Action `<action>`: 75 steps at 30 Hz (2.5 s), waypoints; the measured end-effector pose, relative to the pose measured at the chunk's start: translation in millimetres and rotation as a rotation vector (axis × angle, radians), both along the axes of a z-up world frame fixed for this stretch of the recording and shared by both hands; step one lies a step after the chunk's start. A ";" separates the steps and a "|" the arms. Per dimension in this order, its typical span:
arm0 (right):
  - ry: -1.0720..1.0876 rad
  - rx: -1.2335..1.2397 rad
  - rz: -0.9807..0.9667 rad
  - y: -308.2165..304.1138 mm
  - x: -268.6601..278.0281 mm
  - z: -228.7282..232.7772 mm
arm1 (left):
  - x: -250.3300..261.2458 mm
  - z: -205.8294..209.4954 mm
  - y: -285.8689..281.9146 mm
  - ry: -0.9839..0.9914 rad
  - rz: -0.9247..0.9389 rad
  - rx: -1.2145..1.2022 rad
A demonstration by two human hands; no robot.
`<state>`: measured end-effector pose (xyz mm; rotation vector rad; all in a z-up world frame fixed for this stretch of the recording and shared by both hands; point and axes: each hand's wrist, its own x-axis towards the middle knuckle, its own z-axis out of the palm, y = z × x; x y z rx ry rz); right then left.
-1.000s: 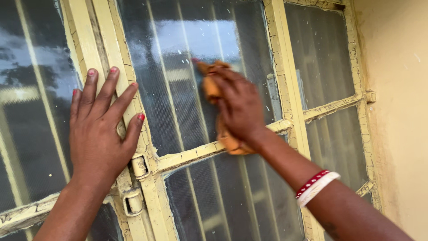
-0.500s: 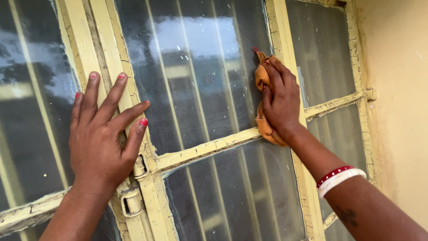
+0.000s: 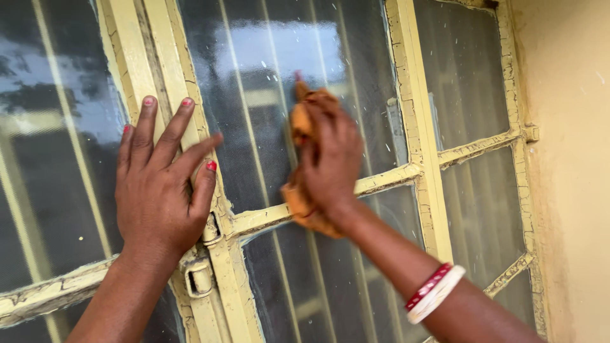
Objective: The person wipes a window and its frame using a cloth and sprays a liquid from a bottle onto the glass panes.
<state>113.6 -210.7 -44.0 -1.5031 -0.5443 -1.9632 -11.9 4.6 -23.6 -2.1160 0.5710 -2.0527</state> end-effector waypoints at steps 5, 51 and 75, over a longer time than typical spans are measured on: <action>0.039 -0.065 0.080 56.8 -44.9 -0.4 | -3.6 -0.2 -2.9 0.005 -0.032 -0.015; -0.014 0.003 -0.144 -85.9 28.8 -87.0 | -6.4 -47.2 -12.1 0.065 -0.053 -0.132; -0.069 -0.376 0.116 36.4 -47.6 -103.1 | -13.1 -48.6 -11.0 0.091 -0.041 -0.119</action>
